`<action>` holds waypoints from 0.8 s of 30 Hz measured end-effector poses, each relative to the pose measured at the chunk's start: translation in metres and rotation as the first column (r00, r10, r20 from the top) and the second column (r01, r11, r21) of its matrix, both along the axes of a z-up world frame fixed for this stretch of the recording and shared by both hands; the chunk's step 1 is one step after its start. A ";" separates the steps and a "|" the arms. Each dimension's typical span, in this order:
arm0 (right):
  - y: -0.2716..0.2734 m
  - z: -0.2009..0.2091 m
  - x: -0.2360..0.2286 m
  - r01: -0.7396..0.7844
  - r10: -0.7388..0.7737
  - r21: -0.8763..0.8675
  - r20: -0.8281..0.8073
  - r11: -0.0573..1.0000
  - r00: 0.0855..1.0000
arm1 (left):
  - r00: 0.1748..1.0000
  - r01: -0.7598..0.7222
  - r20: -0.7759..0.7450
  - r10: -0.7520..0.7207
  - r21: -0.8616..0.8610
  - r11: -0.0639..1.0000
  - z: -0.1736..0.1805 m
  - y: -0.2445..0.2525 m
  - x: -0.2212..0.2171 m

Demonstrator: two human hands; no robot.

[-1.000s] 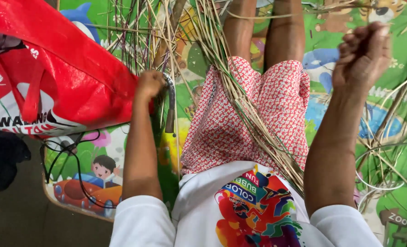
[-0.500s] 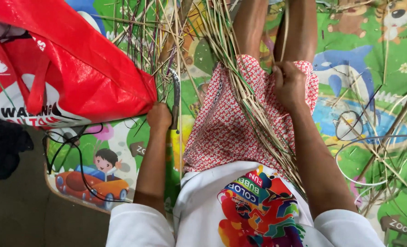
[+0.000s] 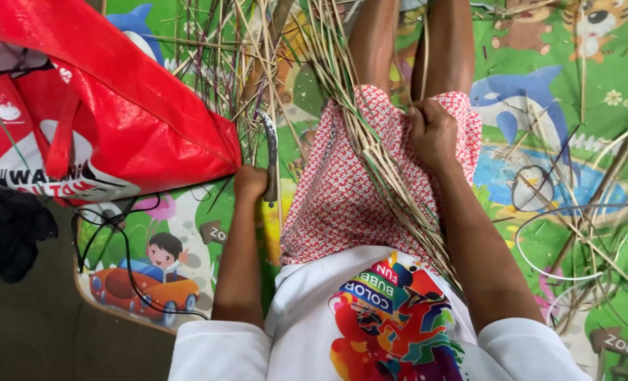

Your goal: Bundling and weaving thin wooden sticks together using a green cord to shape a handle.

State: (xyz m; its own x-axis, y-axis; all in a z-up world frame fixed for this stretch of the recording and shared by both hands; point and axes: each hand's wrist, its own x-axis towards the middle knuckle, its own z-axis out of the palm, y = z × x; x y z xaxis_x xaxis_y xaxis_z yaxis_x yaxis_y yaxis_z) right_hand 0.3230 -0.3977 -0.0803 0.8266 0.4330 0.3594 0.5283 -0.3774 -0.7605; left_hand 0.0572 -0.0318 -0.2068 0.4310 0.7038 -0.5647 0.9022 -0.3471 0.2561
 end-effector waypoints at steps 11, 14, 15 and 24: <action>0.003 0.012 -0.003 0.030 -0.034 -0.053 -0.079 0.998 0.996 | 0.223 0.012 0.949 0.224 -0.232 0.973 0.348 0.006 -0.014; 0.005 0.017 -0.006 0.056 -0.073 -0.112 -0.154 0.992 0.985 | 0.081 -0.016 0.978 -0.192 0.193 0.981 0.396 -0.008 -0.012; 0.006 0.019 -0.005 0.063 -0.080 -0.102 -0.180 0.993 0.980 | 0.089 -0.103 0.920 -0.383 0.391 0.915 0.410 -0.016 -0.005; -0.001 -0.008 -0.004 0.019 -0.018 0.044 -0.035 0.999 0.999 | 0.427 -0.053 0.834 -0.350 0.409 0.911 0.256 0.024 0.053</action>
State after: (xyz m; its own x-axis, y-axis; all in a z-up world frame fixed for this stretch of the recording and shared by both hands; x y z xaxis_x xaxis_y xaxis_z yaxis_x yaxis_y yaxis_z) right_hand 0.3194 -0.3983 -0.0878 0.8467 0.4018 0.3487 0.4945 -0.3527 -0.7944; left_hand 0.1098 -0.0079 0.0490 0.6568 0.6137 0.4382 0.1719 -0.6876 0.7054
